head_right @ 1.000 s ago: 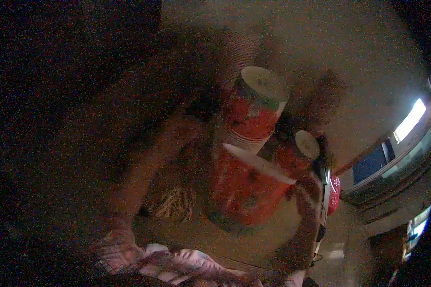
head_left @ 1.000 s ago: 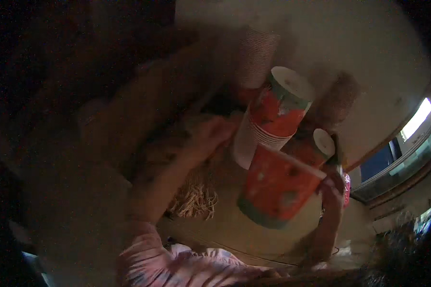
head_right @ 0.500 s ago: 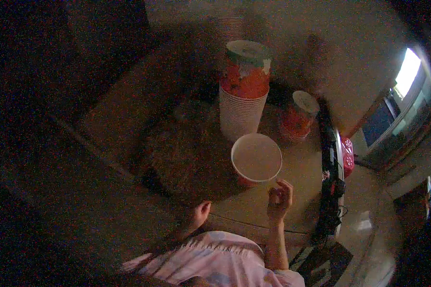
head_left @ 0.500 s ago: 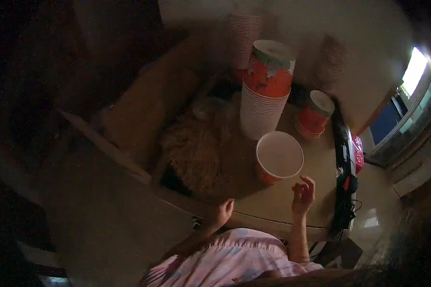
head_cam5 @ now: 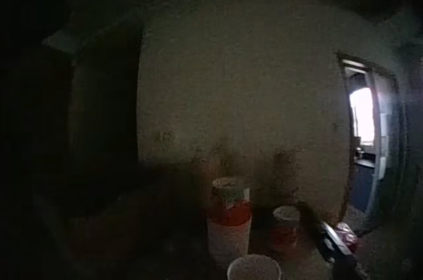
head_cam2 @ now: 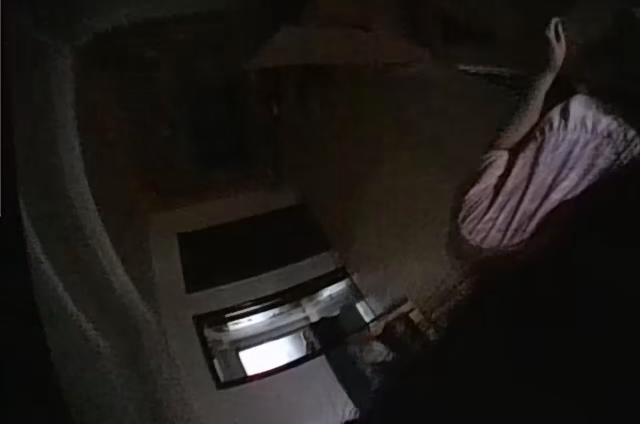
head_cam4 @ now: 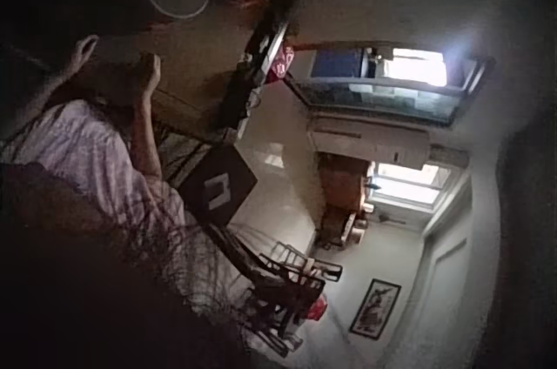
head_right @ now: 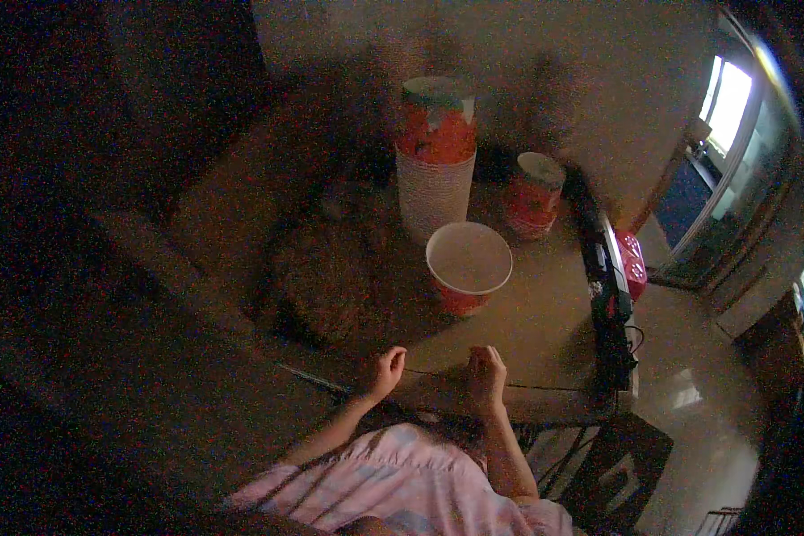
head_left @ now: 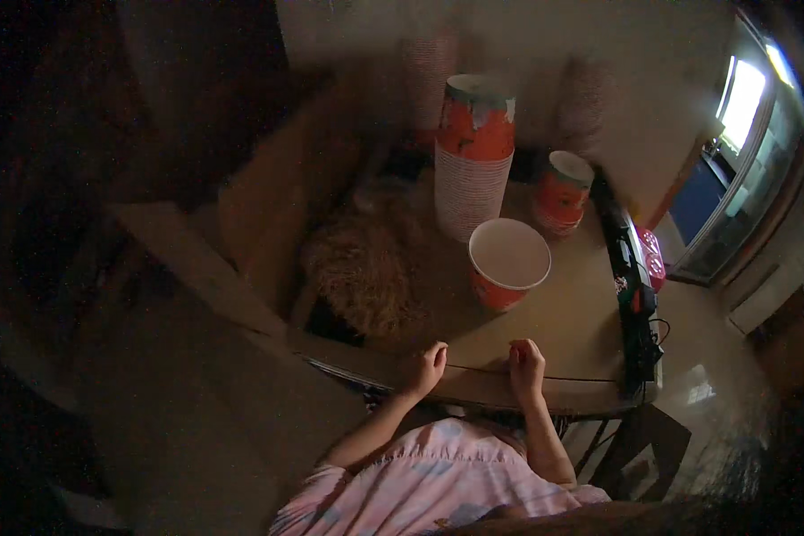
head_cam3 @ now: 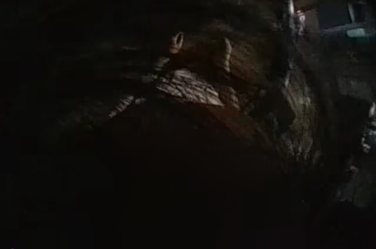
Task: Threading a string through pre-punched holes in the bottom of decorative paper cups.
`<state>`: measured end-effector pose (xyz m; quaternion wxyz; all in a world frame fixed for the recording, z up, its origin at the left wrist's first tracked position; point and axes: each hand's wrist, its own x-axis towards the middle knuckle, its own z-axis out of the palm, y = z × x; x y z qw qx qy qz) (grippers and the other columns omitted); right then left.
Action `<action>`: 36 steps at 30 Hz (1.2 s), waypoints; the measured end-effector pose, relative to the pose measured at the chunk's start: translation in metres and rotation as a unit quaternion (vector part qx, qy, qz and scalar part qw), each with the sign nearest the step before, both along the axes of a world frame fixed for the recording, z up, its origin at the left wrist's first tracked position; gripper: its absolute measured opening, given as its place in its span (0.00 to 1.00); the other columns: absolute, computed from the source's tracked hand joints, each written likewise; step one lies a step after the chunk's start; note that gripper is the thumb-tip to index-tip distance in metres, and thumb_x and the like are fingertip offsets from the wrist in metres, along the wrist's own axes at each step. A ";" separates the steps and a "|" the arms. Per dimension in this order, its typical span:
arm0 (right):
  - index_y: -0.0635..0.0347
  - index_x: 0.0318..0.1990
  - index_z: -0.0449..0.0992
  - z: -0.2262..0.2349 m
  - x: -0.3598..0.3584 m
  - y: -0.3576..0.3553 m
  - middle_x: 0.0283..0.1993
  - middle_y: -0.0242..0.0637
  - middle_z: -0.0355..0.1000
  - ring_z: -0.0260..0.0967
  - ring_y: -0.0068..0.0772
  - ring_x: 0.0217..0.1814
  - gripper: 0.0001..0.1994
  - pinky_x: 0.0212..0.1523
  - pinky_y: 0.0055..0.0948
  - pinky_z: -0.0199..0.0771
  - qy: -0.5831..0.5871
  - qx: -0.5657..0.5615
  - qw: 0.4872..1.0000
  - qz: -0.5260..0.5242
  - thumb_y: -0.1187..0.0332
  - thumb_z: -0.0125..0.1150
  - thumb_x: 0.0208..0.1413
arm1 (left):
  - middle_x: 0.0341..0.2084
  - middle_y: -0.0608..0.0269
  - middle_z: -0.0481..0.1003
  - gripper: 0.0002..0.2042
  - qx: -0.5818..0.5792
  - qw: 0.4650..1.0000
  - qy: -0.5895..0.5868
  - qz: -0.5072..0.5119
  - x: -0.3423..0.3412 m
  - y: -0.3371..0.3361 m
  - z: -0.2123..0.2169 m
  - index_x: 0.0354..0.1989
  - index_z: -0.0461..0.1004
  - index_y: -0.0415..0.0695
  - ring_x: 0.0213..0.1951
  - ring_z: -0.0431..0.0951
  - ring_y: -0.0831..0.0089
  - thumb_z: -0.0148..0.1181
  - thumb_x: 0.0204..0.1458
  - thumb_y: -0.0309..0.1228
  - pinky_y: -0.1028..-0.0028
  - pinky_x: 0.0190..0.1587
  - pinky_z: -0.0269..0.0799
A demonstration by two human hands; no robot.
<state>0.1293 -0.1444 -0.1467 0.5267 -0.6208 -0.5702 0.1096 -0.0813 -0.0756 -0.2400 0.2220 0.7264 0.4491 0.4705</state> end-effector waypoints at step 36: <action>0.65 0.40 0.74 -0.020 -0.065 0.101 0.36 0.38 0.74 0.68 0.26 0.38 0.11 0.37 0.28 0.71 0.173 -0.106 0.948 0.243 0.74 0.54 0.47 | 0.31 0.48 0.74 0.10 0.094 0.995 0.030 0.026 -0.008 -0.006 0.057 0.37 0.74 0.41 0.32 0.75 0.53 0.54 0.49 0.32 0.63 0.36 0.71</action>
